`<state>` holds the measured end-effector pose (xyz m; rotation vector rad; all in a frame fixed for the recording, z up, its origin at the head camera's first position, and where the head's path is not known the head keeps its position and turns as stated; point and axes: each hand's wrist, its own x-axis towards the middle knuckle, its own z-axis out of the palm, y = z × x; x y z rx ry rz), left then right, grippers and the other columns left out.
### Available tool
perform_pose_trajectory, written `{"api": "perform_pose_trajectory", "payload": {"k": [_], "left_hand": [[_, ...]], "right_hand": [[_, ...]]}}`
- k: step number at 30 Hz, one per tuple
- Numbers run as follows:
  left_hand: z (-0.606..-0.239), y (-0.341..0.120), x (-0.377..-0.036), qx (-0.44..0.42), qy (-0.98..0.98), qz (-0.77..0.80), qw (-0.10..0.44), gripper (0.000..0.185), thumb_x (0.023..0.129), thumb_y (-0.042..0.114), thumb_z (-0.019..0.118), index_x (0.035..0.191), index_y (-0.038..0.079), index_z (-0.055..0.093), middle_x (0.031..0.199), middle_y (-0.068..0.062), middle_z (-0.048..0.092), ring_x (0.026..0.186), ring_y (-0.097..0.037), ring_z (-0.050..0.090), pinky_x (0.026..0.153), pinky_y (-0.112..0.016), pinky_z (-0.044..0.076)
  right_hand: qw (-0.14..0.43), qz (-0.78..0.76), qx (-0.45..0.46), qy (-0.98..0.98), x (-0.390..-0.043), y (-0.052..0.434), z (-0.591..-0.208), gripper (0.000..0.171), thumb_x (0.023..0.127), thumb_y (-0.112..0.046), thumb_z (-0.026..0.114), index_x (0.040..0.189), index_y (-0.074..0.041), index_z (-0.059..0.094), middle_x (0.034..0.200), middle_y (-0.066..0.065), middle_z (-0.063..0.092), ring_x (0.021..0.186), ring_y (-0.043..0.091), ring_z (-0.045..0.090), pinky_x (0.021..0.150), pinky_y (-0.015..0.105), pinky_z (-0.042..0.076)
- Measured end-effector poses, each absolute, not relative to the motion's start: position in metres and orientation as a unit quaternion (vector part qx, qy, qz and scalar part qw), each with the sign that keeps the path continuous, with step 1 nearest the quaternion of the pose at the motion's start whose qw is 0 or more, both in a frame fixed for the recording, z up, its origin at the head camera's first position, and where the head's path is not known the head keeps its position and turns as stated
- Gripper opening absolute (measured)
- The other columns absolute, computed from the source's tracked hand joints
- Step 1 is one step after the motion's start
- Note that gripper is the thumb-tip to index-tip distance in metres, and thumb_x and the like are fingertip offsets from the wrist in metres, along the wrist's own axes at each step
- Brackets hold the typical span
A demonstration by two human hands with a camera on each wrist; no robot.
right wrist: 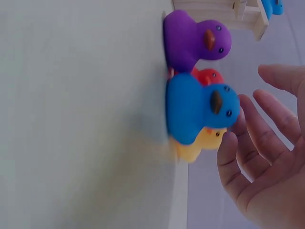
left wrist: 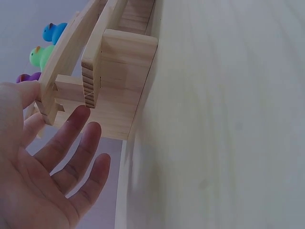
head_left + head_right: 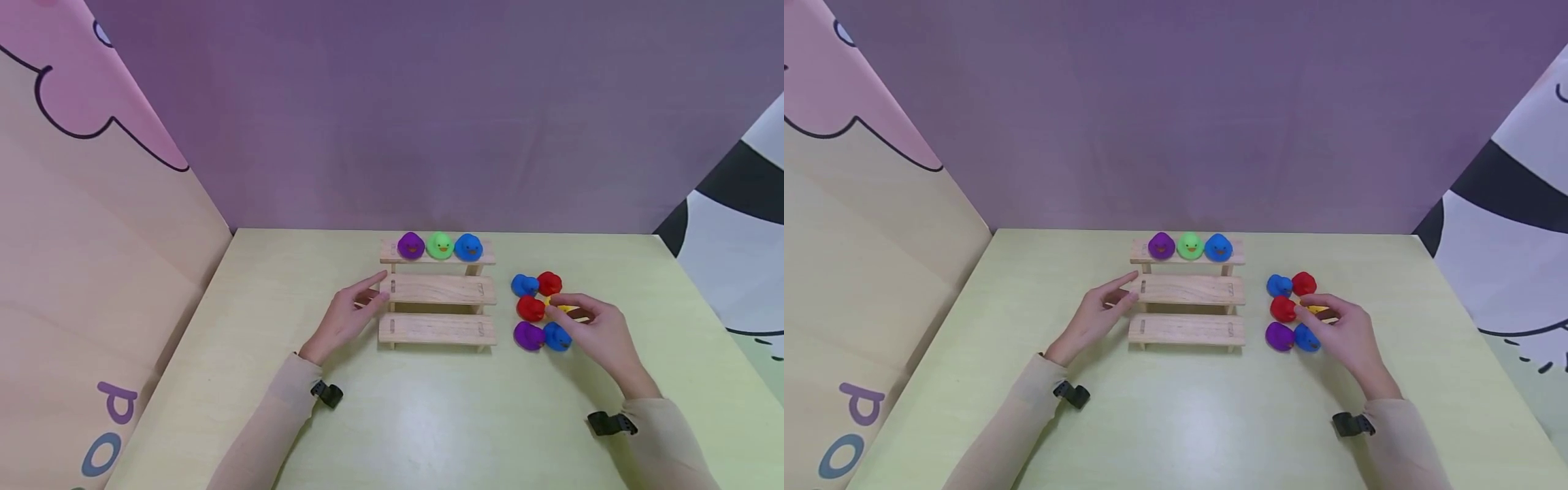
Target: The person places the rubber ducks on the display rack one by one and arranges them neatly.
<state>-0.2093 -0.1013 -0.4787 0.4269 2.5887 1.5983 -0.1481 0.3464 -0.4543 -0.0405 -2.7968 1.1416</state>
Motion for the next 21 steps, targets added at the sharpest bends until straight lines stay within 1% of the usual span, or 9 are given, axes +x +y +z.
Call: {"api": "perform_pose_trajectory", "payload": {"k": [2,4,6,8,10,14,17,21], "left_hand": [[-0.479,-0.101,-0.209,0.138,0.842,0.52,0.034,0.05,0.107,0.043,0.064,0.156,0.036,0.055,0.121,-0.003,0.078,0.105,-0.019,0.07,0.086,-0.034,0.059],[-0.479,-0.101,-0.209,0.137,0.843,0.519,0.034,0.05,0.107,0.043,0.065,0.156,0.037,0.055,0.12,-0.003,0.078,0.105,-0.018,0.07,0.085,-0.034,0.058],[-0.479,-0.1,-0.21,0.138,0.841,0.521,0.034,0.051,0.107,0.042,0.065,0.156,0.036,0.055,0.121,-0.003,0.078,0.105,-0.018,0.07,0.085,-0.033,0.059],[-0.479,-0.101,-0.209,0.139,0.839,0.525,0.034,0.05,0.107,0.041,0.065,0.156,0.035,0.055,0.121,-0.003,0.078,0.106,-0.019,0.07,0.085,-0.034,0.059],[-0.48,-0.101,-0.209,0.141,0.837,0.527,0.033,0.05,0.107,0.041,0.065,0.156,0.035,0.055,0.121,-0.004,0.078,0.106,-0.019,0.07,0.085,-0.035,0.059],[-0.482,-0.101,-0.209,0.141,0.837,0.527,0.034,0.05,0.107,0.042,0.065,0.156,0.035,0.055,0.12,-0.003,0.078,0.106,-0.018,0.07,0.086,-0.034,0.059],[-0.482,-0.102,-0.21,0.141,0.837,0.528,0.035,0.052,0.107,0.042,0.065,0.157,0.035,0.054,0.12,-0.002,0.078,0.106,-0.017,0.07,0.087,-0.034,0.059],[-0.483,-0.103,-0.211,0.145,0.836,0.529,0.039,0.052,0.107,0.044,0.064,0.158,0.036,0.053,0.122,-0.001,0.078,0.107,-0.017,0.071,0.088,-0.033,0.059]], "right_hand": [[0.055,0.369,-0.02,-0.928,-0.146,0.35,-0.456,0.044,0.103,-0.046,0.07,0.132,-0.014,0.073,0.115,-0.017,0.068,0.093,-0.005,0.058,0.071,0.022,0.053],[0.05,0.362,-0.023,-0.93,-0.143,0.353,-0.457,0.045,0.103,-0.047,0.069,0.133,-0.013,0.073,0.12,-0.003,0.072,0.093,-0.006,0.057,0.072,0.022,0.052],[0.044,0.359,-0.025,-0.932,-0.141,0.357,-0.458,0.046,0.103,-0.047,0.069,0.134,-0.013,0.073,0.128,0.01,0.072,0.094,-0.007,0.056,0.072,0.022,0.052],[0.035,0.358,-0.026,-0.933,-0.139,0.359,-0.459,0.047,0.103,-0.047,0.069,0.136,-0.013,0.072,0.133,0.016,0.071,0.093,-0.009,0.055,0.072,0.023,0.051],[0.026,0.356,-0.026,-0.934,-0.138,0.361,-0.459,0.048,0.103,-0.047,0.068,0.137,-0.013,0.071,0.134,0.017,0.07,0.093,-0.01,0.055,0.072,0.024,0.05],[0.004,0.354,-0.017,-0.935,-0.136,0.364,-0.46,0.047,0.103,-0.046,0.07,0.136,-0.013,0.072,0.131,0.015,0.072,0.092,-0.01,0.057,0.072,0.026,0.05],[-0.008,0.351,-0.008,-0.936,-0.136,0.366,-0.462,0.047,0.102,-0.045,0.072,0.135,-0.012,0.073,0.128,0.014,0.073,0.091,-0.01,0.058,0.072,0.026,0.051],[-0.024,0.351,-0.003,-0.936,-0.136,0.368,-0.464,0.049,0.101,-0.043,0.074,0.136,-0.01,0.072,0.128,0.016,0.073,0.09,-0.01,0.058,0.071,0.025,0.053]]}}
